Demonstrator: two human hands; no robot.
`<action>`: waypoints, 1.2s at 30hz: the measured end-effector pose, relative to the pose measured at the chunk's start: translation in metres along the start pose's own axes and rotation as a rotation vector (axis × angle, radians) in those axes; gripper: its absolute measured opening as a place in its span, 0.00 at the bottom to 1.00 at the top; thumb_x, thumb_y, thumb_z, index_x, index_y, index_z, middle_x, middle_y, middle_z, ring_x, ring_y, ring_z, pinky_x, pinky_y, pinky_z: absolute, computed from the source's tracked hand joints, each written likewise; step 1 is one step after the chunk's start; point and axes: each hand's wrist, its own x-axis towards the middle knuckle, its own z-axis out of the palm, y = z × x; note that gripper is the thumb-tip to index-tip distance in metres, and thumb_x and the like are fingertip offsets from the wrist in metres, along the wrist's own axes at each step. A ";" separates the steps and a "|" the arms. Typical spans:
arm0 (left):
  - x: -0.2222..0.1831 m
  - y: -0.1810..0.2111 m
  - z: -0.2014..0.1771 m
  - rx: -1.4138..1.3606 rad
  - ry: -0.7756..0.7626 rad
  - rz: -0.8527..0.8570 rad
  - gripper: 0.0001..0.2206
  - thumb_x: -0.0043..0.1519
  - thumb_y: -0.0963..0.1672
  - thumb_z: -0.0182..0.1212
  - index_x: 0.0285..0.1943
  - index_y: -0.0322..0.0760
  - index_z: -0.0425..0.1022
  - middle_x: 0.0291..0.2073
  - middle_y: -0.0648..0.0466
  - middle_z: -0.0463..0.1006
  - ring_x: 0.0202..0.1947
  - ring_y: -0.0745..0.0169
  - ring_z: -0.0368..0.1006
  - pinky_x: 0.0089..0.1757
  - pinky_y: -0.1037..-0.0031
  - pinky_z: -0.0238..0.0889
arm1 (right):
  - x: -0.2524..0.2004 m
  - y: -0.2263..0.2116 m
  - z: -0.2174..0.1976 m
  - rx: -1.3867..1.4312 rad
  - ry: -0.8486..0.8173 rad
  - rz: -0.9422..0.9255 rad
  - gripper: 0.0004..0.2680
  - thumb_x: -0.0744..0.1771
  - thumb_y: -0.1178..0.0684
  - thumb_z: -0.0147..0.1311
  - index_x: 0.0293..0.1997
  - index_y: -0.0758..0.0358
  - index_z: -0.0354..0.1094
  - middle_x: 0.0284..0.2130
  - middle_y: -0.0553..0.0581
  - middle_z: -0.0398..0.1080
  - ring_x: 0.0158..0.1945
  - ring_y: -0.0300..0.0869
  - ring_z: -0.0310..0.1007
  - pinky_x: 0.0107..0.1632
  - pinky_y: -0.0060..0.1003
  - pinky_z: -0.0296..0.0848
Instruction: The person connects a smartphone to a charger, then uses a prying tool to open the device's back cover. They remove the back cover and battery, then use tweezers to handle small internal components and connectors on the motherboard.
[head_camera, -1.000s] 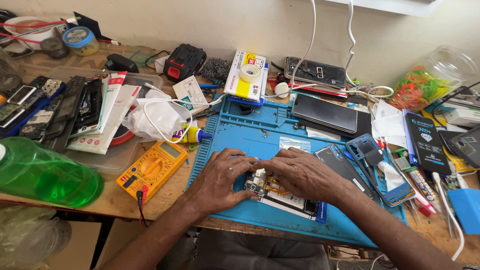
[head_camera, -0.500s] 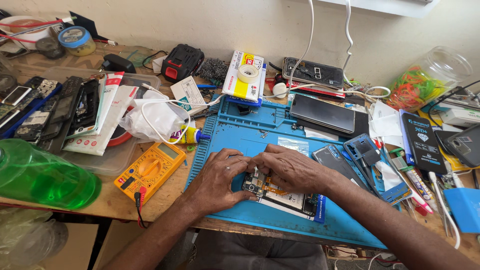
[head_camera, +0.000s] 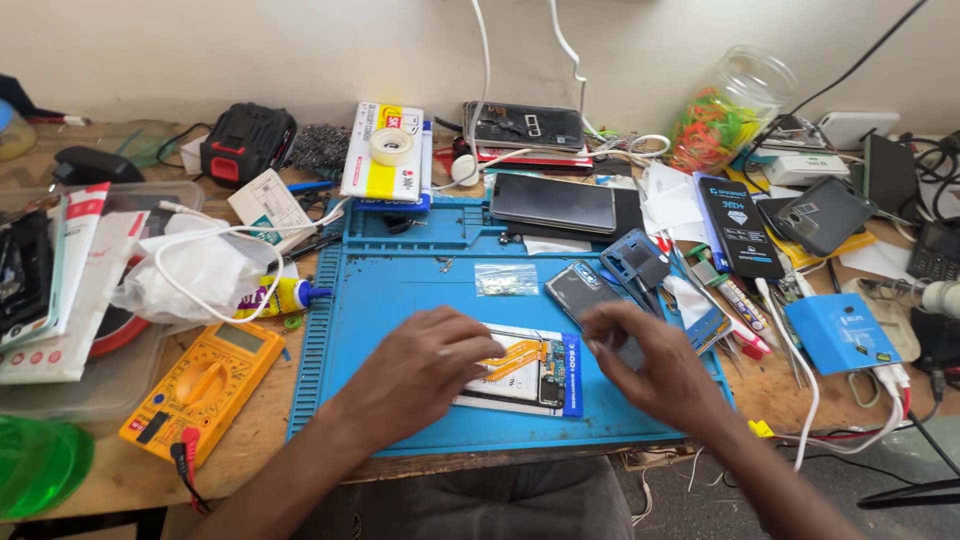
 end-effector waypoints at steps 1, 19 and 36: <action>0.013 0.001 0.006 0.015 -0.057 -0.010 0.12 0.58 0.40 0.64 0.51 0.41 0.80 0.45 0.54 0.81 0.50 0.54 0.75 0.49 0.62 0.68 | -0.014 -0.001 0.007 0.039 0.051 0.078 0.11 0.64 0.59 0.60 0.51 0.61 0.70 0.35 0.54 0.78 0.40 0.42 0.81 0.43 0.38 0.79; 0.123 -0.021 0.027 0.097 -0.534 0.329 0.05 0.59 0.40 0.63 0.38 0.45 0.83 0.36 0.58 0.82 0.41 0.59 0.80 0.41 0.65 0.73 | -0.061 -0.014 0.055 -0.208 0.252 -0.166 0.12 0.61 0.55 0.64 0.48 0.59 0.76 0.48 0.55 0.76 0.53 0.49 0.75 0.54 0.45 0.72; 0.155 -0.029 0.022 -0.015 -0.798 0.242 0.03 0.60 0.43 0.64 0.35 0.39 0.75 0.29 0.57 0.80 0.34 0.59 0.78 0.36 0.59 0.67 | -0.060 -0.013 0.057 -0.202 0.244 -0.121 0.12 0.61 0.54 0.65 0.47 0.58 0.76 0.48 0.54 0.76 0.53 0.48 0.76 0.53 0.44 0.73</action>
